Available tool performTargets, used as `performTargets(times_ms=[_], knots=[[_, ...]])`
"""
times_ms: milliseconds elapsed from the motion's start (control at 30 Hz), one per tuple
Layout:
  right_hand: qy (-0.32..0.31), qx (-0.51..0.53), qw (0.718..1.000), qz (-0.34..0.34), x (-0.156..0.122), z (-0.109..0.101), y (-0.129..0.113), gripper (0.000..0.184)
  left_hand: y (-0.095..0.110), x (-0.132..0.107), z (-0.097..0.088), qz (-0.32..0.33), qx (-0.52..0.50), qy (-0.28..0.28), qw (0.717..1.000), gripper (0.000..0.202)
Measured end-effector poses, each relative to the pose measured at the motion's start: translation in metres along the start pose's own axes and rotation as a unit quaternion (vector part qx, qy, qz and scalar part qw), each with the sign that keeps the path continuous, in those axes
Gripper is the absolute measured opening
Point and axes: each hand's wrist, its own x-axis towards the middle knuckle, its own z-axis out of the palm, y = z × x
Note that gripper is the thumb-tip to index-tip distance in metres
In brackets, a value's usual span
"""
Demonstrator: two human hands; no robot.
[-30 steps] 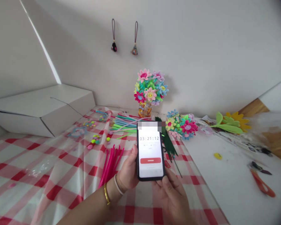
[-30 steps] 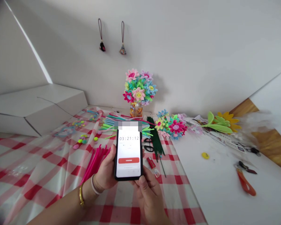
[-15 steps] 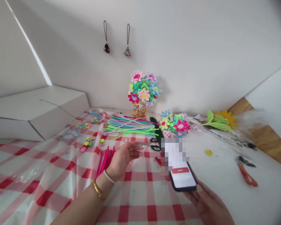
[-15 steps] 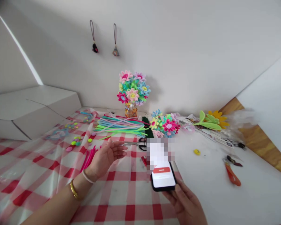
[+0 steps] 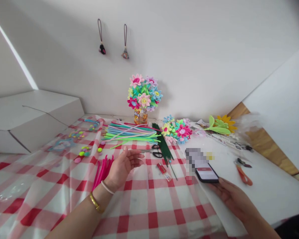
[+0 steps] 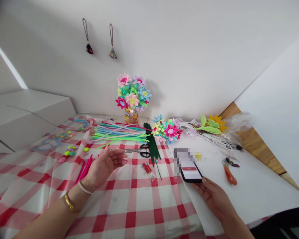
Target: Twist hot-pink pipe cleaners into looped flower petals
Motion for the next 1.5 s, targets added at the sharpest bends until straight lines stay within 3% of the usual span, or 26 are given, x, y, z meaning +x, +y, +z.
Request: performTargets(times_ms=[133,267,400,467,600,700,767,867,933,1000,1100,1200,1267,1367,1500], knots=[[-0.026,-0.011,1.0,0.005,0.021,0.001,-0.007,0.015,0.001,0.0,0.001,0.0,-0.004,-0.002,1.0,0.043],[0.018,-0.028,0.999,0.001,0.031,-0.002,-0.009,0.01,0.002,-0.001,0.001,0.005,-0.007,-0.003,1.0,0.045],[0.058,-0.019,0.998,-0.004,0.017,-0.002,-0.015,0.009,0.003,0.0,0.0,0.012,-0.002,0.014,1.0,0.045],[0.071,-0.023,0.997,0.026,0.007,-0.003,-0.02,0.01,0.002,0.002,-0.002,0.022,0.0,0.023,0.999,0.042],[0.097,-0.018,0.995,0.022,-0.01,-0.006,-0.022,0.011,-0.003,0.006,-0.006,0.062,0.006,0.054,0.997,0.022],[0.079,-0.036,0.996,-0.033,-0.026,0.01,-0.01,0.011,-0.002,0.005,-0.002,0.086,0.046,0.066,0.993,0.012],[0.008,-0.089,0.993,-0.072,-0.04,0.036,0.004,0.015,0.004,0.001,0.007,0.084,0.132,0.048,0.987,0.013],[-0.123,-0.129,0.977,-0.115,-0.058,0.09,0.024,0.024,0.023,-0.009,0.024,0.084,0.292,0.036,0.952,0.016],[-0.197,-0.115,0.968,-0.104,-0.063,0.126,0.032,0.031,0.042,-0.017,0.032,0.086,0.377,0.035,0.922,0.023],[-0.226,-0.132,0.959,-0.109,-0.062,0.152,0.033,0.037,0.064,-0.025,0.031,0.099,0.443,0.043,0.89,0.027],[-0.227,-0.216,0.939,-0.139,-0.05,0.173,0.029,0.042,0.097,-0.038,0.009,0.096,0.543,0.079,0.83,0.027],[-0.24,-0.375,0.875,-0.19,-0.035,0.181,0.026,0.04,0.115,-0.053,-0.031,0.069,0.646,0.127,0.749,0.026],[-0.25,-0.458,0.821,-0.233,-0.027,0.188,0.026,0.033,0.113,-0.06,-0.058,0.028,0.681,0.147,0.717,0.024],[-0.261,-0.528,0.761,-0.272,-0.02,0.204,0.03,0.016,0.095,-0.062,-0.086,-0.054,0.706,0.123,0.696,0.023],[-0.287,-0.576,0.709,-0.289,-0.015,0.23,0.037,0.013,0.066,-0.052,-0.095,-0.094,0.758,0.108,0.636,0.019]])
